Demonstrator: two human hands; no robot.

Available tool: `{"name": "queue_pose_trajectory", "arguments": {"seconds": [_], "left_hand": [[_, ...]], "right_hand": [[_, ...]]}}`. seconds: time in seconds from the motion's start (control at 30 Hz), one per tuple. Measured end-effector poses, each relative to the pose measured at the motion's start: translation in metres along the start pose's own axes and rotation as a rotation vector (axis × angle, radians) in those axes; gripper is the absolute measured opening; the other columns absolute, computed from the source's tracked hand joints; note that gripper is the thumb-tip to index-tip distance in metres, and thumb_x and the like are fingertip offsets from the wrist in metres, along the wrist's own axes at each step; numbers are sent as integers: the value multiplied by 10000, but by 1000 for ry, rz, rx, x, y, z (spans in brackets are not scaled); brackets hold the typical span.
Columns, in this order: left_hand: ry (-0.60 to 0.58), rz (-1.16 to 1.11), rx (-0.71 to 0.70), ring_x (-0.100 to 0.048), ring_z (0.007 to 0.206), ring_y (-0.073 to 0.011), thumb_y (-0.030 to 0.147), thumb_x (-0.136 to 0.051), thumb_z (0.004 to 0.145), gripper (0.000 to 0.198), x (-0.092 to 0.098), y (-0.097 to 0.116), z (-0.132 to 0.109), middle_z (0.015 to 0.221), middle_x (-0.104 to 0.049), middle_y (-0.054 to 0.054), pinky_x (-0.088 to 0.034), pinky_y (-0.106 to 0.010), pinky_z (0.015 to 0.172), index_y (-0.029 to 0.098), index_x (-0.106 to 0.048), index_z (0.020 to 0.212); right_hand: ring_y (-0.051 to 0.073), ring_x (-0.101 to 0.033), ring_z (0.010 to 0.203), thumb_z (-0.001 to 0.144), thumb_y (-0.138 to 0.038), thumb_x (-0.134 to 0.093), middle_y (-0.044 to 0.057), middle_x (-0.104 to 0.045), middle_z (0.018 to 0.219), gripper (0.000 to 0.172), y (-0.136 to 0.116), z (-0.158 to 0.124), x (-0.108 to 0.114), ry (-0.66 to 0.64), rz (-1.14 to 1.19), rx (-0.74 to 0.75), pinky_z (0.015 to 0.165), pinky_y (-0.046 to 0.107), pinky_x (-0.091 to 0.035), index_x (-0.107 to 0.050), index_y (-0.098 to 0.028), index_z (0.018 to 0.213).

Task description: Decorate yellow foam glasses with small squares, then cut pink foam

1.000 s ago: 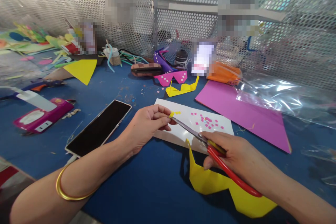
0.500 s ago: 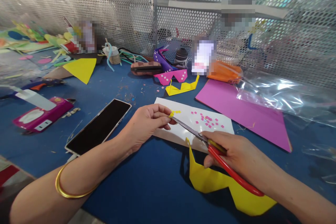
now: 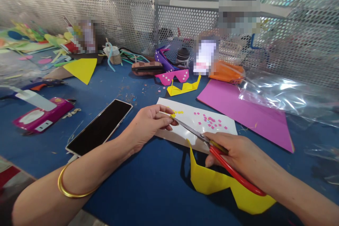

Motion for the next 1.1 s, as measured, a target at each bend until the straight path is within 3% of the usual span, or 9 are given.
{"name": "queue_pose_trajectory", "arguments": {"seconds": [0.37, 0.43, 0.53, 0.67, 0.83, 0.97, 1.1], "left_hand": [[7, 5, 73, -626, 609, -97, 196, -717, 768, 232, 3, -7, 4, 795, -768, -60, -496, -218, 619, 144, -644, 982], [23, -6, 54, -622, 605, -94, 216, -727, 763, 217, 5, -5, 4, 806, -770, -59, -500, -220, 628, 144, -670, 960], [57, -38, -23, -632, 628, -92, 226, -742, 741, 144, 11, 1, 4, 812, -771, -50, -508, -223, 679, 148, -710, 858], [100, -74, -114, -631, 616, -90, 218, -735, 721, 138, 21, 6, 7, 817, -770, -31, -494, -213, 633, 169, -714, 848], [120, -77, -174, -624, 599, -82, 238, -736, 718, 147, 27, 13, 6, 796, -763, -19, -470, -191, 577, 168, -698, 841], [124, -62, -185, -615, 579, -81, 260, -755, 695, 190, 26, 18, 2, 809, -765, -30, -473, -200, 572, 162, -681, 841], [138, -18, -230, -619, 594, -88, 283, -735, 700, 183, 27, 18, 4, 816, -766, -33, -474, -209, 584, 169, -658, 821]], "right_hand": [[171, -714, 727, 885, -284, -573, -40, -761, 806, 81, 1, 0, 3, 21, -18, -10, 633, 252, -515, -622, -259, 825], [198, -713, 762, 862, -347, -621, -25, -766, 843, 109, 4, -1, 11, 132, -73, 18, 663, 275, -528, -665, -270, 926], [249, -706, 814, 796, -498, -679, 12, -762, 943, 420, 9, -6, 31, 394, -155, 37, 694, 329, -553, -667, -272, 1149], [274, -703, 832, 753, -648, -641, 27, -757, 940, 592, 8, -20, 53, 686, -161, 68, 734, 372, -566, -676, -251, 1191], [242, -700, 725, 686, -678, -672, 12, -758, 825, 619, 16, -44, 62, 754, -152, -11, 641, 331, -565, -710, -253, 1134], [271, -711, 750, 656, -645, -707, 23, -759, 795, 659, 53, -75, 58, 804, -177, -145, 644, 336, -564, -705, -216, 1156], [299, -717, 867, 769, -560, -650, 63, -772, 923, 506, 86, -101, 55, 892, -333, -286, 708, 347, -555, -705, -205, 1125]]}}
Point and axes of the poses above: each hand's wrist, its own z-axis towards the middle knuckle, its own x-axis out of the back of the hand, y = z × x, the point moved 6 cm from there along z, towards the middle knuckle
